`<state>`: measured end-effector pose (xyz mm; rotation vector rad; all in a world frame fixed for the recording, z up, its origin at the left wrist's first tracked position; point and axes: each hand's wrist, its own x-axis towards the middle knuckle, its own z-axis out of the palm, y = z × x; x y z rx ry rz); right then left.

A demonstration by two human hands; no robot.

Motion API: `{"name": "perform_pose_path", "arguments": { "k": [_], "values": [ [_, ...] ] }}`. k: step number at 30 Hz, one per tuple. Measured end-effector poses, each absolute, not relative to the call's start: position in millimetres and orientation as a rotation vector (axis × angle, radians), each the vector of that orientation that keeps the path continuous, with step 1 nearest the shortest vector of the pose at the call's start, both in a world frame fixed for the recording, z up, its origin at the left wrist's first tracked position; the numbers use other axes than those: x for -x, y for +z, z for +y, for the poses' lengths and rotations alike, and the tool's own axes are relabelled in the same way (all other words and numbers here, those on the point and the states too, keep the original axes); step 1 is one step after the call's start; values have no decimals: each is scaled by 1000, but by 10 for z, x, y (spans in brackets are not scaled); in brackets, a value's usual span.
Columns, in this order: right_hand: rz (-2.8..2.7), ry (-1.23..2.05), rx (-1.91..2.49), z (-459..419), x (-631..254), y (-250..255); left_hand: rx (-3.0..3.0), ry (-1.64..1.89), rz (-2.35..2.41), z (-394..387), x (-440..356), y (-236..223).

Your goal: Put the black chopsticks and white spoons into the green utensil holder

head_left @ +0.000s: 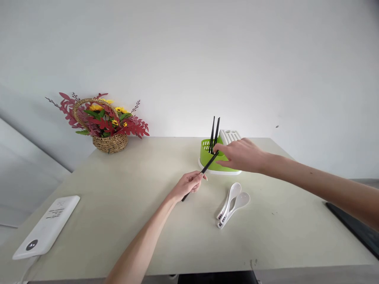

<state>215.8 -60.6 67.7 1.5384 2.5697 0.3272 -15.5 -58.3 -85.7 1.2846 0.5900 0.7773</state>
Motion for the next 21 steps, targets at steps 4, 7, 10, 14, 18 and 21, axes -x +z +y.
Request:
{"name": "perform_pose_path", "arguments": {
  "k": [4, 7, 10, 14, 18, 21],
  "values": [
    [2698, -27, -1759, -651, -2180, 733, -1256, 893, 611, -576, 142, -870],
    [2823, -337, -1789, -681, -2109, 701, -1229, 964, 622, -571, 128, -889],
    [2889, -743, -1798, -693, -2012, 680, -1167, 1007, 616, -568, 116, -905],
    [2920, -1176, -1799, -696, -1921, 681, -1130, 1024, 584, -560, 113, -927],
    [2975, -1252, -1822, -713, -1900, 685, -1171, 976, 576, -553, 126, -943],
    [2987, -1258, -1832, -733, -1919, 687, -1228, 932, 588, -553, 146, -938]
  ]
}}
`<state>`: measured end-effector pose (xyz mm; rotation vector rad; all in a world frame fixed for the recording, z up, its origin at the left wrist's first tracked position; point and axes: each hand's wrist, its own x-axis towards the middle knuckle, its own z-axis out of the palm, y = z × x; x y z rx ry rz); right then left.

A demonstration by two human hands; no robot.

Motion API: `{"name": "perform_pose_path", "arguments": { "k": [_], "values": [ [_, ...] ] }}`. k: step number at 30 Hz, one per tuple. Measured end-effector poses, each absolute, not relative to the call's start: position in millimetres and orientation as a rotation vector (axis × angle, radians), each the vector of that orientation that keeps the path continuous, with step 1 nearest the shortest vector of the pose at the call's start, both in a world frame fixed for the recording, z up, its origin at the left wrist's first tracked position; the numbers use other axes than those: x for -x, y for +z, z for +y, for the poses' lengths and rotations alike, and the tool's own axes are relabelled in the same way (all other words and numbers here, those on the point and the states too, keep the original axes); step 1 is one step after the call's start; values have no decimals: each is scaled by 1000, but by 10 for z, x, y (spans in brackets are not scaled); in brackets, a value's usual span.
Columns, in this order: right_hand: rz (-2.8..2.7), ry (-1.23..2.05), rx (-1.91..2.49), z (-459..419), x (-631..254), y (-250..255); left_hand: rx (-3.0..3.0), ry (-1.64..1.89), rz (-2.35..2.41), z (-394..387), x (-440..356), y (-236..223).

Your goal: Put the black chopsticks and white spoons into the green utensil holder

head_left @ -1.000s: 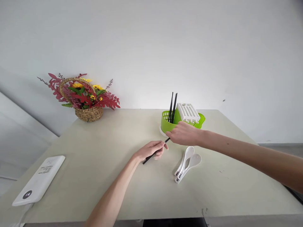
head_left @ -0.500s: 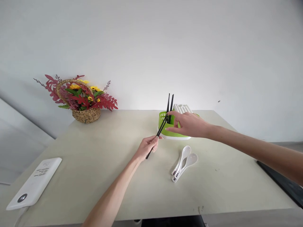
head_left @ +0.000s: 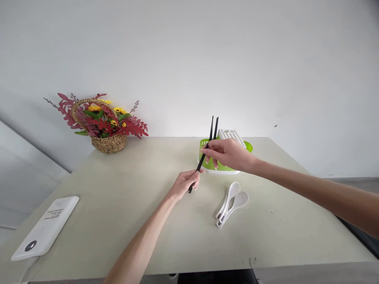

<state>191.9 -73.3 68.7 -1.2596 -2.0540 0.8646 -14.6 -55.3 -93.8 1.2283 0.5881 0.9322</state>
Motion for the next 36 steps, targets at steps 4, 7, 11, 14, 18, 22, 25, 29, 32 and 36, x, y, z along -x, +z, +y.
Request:
{"name": "perform_pose_path", "arguments": {
  "k": [4, 7, 11, 14, 18, 22, 25, 29, 32, 36],
  "values": [
    [-2051, 864, 1248, -753, -1960, 692, -1310, 861, 622, -549, 178, -913],
    [-2051, 857, 1254, -765, -1983, 690, -1369, 828, 625, -544, 198, -889],
    [-2037, 855, 1275, -785, -1990, 662, -1437, 819, 609, -542, 215, -870],
    [-2044, 818, 1279, -793, -1993, 662, -1420, 802, 598, -525, 211, -898],
    [-2006, 676, 1195, -756, -2062, 851, -1280, 956, 548, -437, 195, -996],
    [-1788, 458, 1106, -667, -2218, 1246, -979, 1229, 557, -329, 221, -1063],
    [-1643, 280, 1043, -596, -2325, 1489, -826, 1285, 575, -303, 257, -1055],
    [-1597, 81, 1060, -506, -2393, 1574, -762, 1256, 579, -326, 259, -1026],
    [-1680, 8, 1105, -419, -2397, 1479, -781, 1229, 576, -346, 237, -1029],
    [-1799, 42, 1238, -264, -2362, 1244, -817, 1195, 573, -364, 226, -1048]
  ]
}}
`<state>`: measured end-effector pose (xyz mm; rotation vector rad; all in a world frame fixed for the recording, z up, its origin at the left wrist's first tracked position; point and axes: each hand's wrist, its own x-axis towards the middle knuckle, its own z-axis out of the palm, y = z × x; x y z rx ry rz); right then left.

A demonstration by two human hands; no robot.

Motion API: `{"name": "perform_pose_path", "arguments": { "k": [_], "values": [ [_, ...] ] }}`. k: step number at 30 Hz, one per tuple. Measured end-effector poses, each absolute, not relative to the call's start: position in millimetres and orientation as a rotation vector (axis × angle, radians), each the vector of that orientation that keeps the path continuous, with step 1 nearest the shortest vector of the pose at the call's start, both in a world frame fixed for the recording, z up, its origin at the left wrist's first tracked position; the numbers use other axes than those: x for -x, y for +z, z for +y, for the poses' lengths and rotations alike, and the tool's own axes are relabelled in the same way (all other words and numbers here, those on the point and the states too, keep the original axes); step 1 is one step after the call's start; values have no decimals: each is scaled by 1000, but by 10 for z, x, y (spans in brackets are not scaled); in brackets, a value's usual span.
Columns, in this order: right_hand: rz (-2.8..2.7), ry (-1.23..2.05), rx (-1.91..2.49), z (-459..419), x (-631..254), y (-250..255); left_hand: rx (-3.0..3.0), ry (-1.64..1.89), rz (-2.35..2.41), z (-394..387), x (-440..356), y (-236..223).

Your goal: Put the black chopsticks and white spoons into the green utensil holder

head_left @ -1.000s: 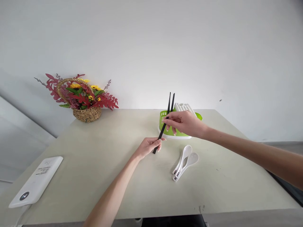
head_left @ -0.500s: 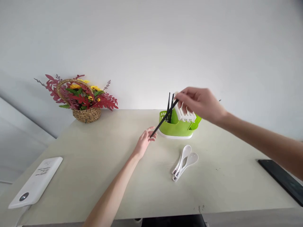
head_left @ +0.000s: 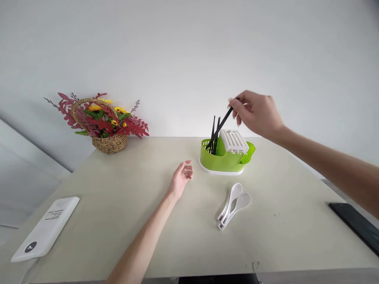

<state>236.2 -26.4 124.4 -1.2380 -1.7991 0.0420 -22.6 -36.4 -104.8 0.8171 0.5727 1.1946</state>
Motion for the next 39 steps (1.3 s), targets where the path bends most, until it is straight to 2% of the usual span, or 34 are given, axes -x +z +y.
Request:
{"name": "perform_pose_path", "arguments": {
  "k": [11, 23, 29, 33, 39],
  "values": [
    [-2001, 217, 1470, 298, -2234, 803, -875, 1096, 591, -418, 170, -1008],
    [-2061, 237, 1676, 658, -2187, 768, -900, 1045, 585, -394, 144, -1043],
    [-1913, 227, 1535, 503, -2241, 804, -883, 1047, 601, -388, 151, -1035],
    [-1974, 54, 1430, 217, -2336, 895, -868, 1053, 601, -386, 159, -1024],
    [-2453, -294, 1193, -340, -2515, 830, -865, 1055, 622, -400, 163, -986]
  ]
}}
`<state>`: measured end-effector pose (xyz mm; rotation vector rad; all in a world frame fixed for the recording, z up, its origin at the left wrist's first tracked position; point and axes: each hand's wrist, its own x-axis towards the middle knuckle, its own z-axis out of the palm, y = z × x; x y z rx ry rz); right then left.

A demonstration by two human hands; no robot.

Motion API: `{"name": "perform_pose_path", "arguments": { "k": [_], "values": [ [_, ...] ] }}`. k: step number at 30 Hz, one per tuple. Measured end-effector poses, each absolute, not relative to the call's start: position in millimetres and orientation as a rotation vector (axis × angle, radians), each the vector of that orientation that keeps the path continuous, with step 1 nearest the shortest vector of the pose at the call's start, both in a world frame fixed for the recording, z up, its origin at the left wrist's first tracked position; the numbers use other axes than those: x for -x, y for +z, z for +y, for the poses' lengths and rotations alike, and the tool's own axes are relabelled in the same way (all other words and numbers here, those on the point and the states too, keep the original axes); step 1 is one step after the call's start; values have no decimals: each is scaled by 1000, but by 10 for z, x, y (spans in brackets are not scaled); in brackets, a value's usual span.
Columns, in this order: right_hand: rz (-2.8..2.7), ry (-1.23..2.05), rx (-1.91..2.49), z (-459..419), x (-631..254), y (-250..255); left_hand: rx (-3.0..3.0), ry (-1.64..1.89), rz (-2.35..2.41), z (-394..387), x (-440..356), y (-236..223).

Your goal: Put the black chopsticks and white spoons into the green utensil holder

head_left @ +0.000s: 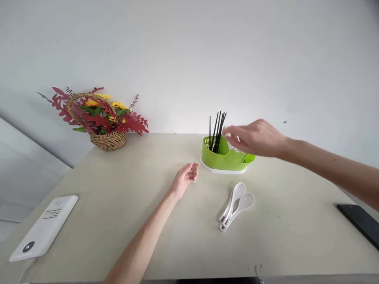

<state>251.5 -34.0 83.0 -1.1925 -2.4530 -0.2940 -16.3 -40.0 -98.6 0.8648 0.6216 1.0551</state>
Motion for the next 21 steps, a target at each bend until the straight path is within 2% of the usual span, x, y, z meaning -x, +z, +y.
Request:
{"name": "perform_pose_path", "arguments": {
  "k": [5, 11, 21],
  "values": [
    [-2747, -334, 1027, -773, -2590, 611, -867, 1064, 639, -414, 164, -969],
    [-2945, -258, 1109, -1004, -2746, 383, -872, 1071, 640, -411, 174, -975],
    [-2885, 302, 1712, -1140, -3084, -82, -861, 1072, 655, -388, 167, -986]
  ]
}}
